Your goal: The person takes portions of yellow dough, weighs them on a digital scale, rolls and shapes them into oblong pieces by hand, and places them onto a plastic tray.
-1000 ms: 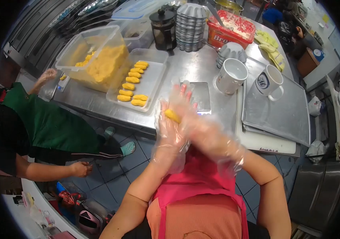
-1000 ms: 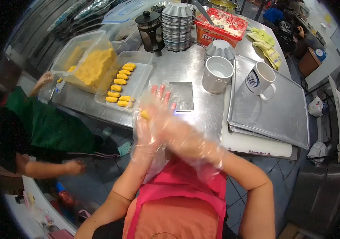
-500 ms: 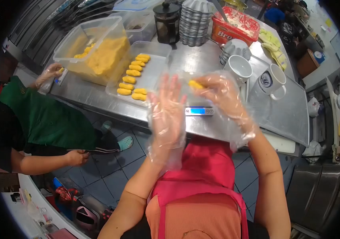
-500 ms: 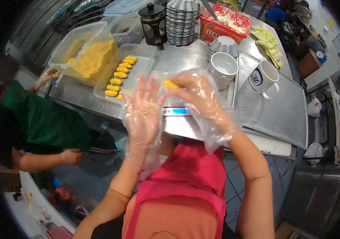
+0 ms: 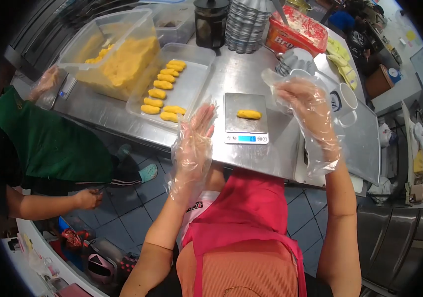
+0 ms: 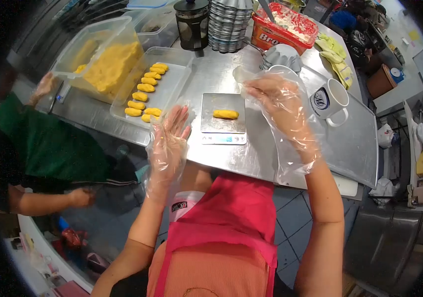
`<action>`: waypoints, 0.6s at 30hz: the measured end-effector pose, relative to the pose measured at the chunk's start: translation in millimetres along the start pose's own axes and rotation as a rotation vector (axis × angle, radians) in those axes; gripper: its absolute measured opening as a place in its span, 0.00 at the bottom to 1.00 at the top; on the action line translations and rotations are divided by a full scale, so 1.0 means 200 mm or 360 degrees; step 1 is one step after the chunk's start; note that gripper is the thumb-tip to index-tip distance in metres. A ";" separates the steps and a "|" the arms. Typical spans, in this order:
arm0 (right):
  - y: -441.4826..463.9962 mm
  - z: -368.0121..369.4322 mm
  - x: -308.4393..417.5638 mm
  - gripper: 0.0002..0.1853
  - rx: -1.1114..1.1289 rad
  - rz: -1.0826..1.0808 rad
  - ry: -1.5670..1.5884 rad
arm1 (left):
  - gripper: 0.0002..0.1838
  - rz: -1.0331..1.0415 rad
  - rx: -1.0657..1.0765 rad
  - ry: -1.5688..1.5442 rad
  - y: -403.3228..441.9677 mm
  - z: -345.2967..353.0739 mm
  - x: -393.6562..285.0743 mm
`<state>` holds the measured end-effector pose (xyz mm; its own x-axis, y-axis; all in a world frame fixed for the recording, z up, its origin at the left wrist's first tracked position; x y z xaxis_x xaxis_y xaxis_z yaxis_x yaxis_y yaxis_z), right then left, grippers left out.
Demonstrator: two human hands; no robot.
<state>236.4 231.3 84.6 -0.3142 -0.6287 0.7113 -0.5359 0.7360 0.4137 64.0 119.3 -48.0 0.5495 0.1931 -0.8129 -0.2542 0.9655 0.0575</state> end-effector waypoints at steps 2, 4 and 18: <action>0.00 0.02 -0.03 0.07 0.0000 0.0016 0.0013 | 0.37 0.0017 0.0023 0.0099 0.02 -0.02 0.01; 0.00 0.06 -0.04 0.07 0.0014 0.0037 0.0026 | 0.37 0.0007 0.0029 0.0152 0.01 -0.01 0.01; 0.03 0.25 -0.05 0.07 0.0227 -0.0032 -0.0205 | 0.37 -0.0032 0.0021 0.0095 0.04 -0.06 0.05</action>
Point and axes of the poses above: each hand's wrist, its own y-axis towards the middle knuckle, its own z-axis out of the palm, x = y × z, the point moved 10 cm from there along y, towards the middle knuckle, and after that the axes turned 5 degrees about y, right-handed, at the moved point
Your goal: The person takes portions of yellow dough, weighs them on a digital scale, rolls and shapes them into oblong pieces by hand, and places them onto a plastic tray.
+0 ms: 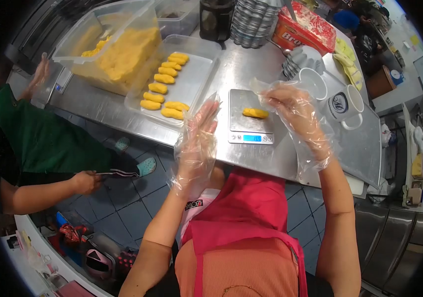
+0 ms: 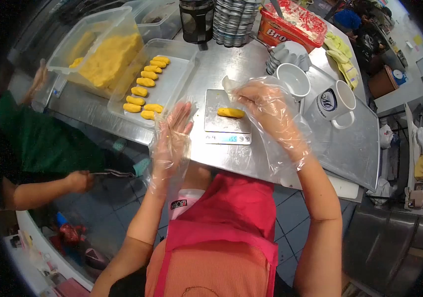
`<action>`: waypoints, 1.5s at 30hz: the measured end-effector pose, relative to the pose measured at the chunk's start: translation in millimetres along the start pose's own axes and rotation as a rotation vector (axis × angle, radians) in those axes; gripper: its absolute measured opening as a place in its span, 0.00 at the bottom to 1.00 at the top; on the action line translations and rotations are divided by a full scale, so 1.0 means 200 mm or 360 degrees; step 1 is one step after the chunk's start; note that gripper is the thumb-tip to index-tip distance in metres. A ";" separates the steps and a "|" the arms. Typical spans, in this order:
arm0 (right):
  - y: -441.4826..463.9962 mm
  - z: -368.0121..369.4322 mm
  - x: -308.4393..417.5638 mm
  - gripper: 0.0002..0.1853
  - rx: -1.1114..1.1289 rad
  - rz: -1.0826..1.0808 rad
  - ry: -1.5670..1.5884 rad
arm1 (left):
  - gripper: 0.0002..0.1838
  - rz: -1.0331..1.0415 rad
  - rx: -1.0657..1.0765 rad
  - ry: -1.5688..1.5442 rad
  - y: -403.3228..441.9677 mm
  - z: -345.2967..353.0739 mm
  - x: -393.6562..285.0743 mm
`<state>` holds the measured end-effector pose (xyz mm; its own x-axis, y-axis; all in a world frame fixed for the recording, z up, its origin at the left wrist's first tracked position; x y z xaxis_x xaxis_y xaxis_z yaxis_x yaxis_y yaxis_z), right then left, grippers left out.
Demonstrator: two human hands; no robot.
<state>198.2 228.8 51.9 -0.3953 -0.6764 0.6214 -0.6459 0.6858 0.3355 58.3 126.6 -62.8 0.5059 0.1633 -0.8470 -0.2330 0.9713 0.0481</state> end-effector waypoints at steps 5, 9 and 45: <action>-0.02 0.09 0.02 0.09 0.0173 0.0004 -0.0180 | 0.37 0.0073 0.0031 0.0070 -0.01 0.02 -0.02; -0.07 0.22 0.01 0.11 0.0339 0.0125 -0.0484 | 0.32 0.0100 -0.0082 0.0126 -0.02 0.00 -0.03; 1.43 1.65 0.57 0.16 0.1752 -0.0686 -0.0576 | 0.18 -0.0305 0.0686 0.0730 -0.03 0.00 -0.06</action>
Point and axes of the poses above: each hand's wrist, its own y-axis towards the middle knuckle, its own z-axis out of the palm, x = y × z, the point moved 10 cm from there along y, towards the middle knuckle, and after that the axes turned 5 degrees about y, right-handed, at the moved point
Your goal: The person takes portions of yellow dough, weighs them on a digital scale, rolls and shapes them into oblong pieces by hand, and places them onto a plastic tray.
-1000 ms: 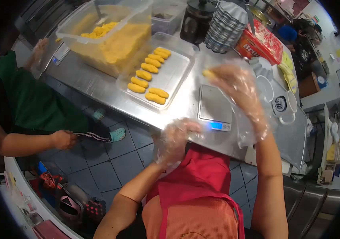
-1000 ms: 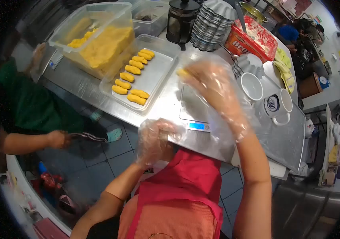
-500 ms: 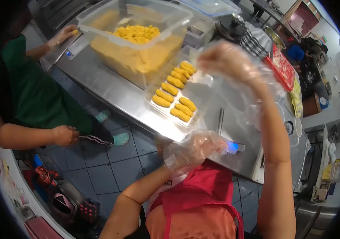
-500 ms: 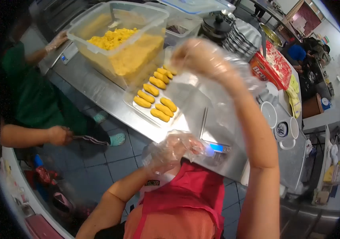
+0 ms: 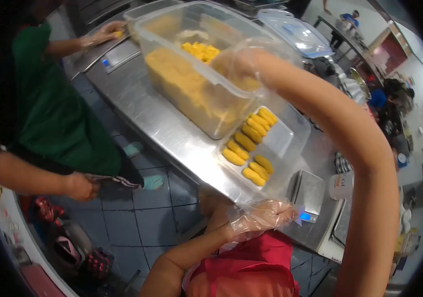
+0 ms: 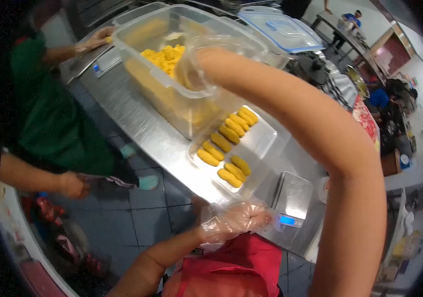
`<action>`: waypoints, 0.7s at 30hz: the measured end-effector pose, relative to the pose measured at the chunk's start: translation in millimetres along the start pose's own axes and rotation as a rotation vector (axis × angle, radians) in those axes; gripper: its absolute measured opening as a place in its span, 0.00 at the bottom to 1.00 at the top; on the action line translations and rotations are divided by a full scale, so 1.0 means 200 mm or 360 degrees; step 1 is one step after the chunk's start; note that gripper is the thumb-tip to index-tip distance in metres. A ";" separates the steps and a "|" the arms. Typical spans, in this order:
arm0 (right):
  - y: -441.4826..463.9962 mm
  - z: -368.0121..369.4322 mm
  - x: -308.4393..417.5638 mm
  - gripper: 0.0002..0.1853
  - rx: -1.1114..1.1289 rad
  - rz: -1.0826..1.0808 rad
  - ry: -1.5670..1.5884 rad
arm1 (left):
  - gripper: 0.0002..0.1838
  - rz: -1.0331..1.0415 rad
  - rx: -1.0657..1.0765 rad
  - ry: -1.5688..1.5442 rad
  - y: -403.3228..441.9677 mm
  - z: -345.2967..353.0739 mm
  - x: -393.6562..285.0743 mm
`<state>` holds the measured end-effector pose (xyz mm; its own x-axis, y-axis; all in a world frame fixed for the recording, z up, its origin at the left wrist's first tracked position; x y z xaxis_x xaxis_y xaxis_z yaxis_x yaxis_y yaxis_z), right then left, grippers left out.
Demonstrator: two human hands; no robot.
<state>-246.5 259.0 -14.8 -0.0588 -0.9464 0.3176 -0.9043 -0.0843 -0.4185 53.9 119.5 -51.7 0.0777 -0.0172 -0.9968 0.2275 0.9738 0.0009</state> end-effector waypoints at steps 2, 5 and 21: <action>0.13 0.10 -0.14 0.15 0.0122 0.0130 -0.0368 | 0.18 0.0008 -0.0069 0.0015 0.02 0.00 0.05; 0.10 0.05 -0.10 0.13 -0.0016 0.0385 -0.0793 | 0.19 -0.0092 0.0003 -0.0215 0.02 0.07 0.16; 0.03 -0.42 -0.08 0.15 -0.0633 0.0035 0.0225 | 0.13 -0.0108 -0.0253 -0.0352 -0.02 0.00 0.05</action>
Point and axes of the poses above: each hand's wrist, its own y-axis towards the middle knuckle, its own z-axis out of the palm, x = y × z, the point moved 10 cm from there along y, towards the middle knuckle, and after that the axes turned 5 degrees about y, right-handed, at the moved point
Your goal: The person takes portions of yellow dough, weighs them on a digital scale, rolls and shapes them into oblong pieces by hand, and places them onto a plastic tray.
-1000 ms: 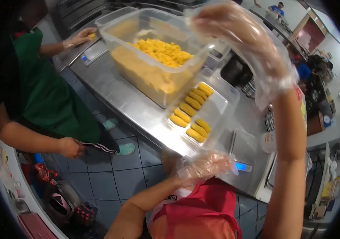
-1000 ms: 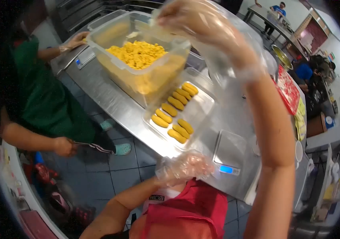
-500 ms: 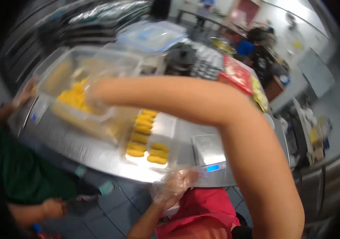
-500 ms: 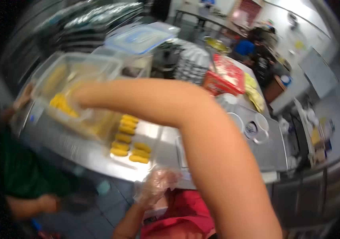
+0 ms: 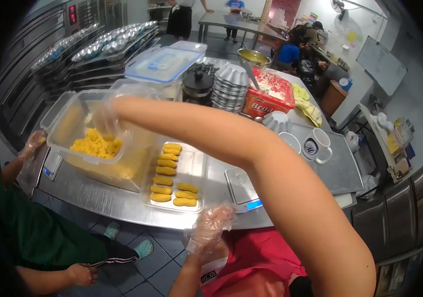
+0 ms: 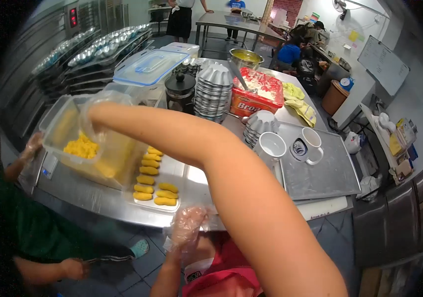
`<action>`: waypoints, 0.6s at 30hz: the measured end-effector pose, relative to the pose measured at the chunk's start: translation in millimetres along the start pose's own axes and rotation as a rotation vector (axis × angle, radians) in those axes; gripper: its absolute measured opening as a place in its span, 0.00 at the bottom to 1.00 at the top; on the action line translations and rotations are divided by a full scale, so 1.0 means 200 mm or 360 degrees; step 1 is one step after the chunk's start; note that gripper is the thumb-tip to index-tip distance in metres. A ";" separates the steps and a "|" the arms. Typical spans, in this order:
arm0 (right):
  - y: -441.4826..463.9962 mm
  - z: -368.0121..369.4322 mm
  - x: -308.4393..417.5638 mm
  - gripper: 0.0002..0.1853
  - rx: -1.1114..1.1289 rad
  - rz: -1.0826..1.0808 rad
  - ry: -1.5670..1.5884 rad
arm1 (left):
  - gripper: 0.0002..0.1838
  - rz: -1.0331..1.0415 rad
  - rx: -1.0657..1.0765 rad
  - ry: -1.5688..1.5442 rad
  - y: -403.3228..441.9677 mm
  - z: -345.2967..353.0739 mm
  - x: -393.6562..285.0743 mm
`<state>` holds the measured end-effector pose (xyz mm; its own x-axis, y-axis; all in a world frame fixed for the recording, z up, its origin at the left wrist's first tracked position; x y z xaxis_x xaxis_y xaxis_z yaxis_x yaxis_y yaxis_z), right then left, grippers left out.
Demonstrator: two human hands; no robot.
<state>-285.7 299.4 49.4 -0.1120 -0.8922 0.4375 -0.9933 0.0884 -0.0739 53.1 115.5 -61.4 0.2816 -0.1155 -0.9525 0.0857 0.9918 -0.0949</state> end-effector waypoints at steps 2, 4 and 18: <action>-0.31 -0.26 0.22 0.18 -0.0002 0.0083 -0.0089 | 0.13 0.0065 -0.0120 -0.0110 0.00 0.00 -0.04; -0.66 -0.54 0.44 0.22 -0.0230 0.0083 -0.0135 | 0.13 0.0072 -0.0048 -0.0027 0.01 0.02 -0.05; -2.07 -0.02 0.42 0.29 -0.0657 -0.0102 0.1495 | 0.39 0.0431 -0.0318 -0.0618 -0.03 0.06 -0.23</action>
Point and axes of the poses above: each hand's wrist, its own y-axis towards the middle knuckle, its own z-axis out of the palm, x = y × z, the point moved 10 cm from there along y, towards the middle knuckle, and after that the axes turned 5 degrees about y, right-handed, at the moved point
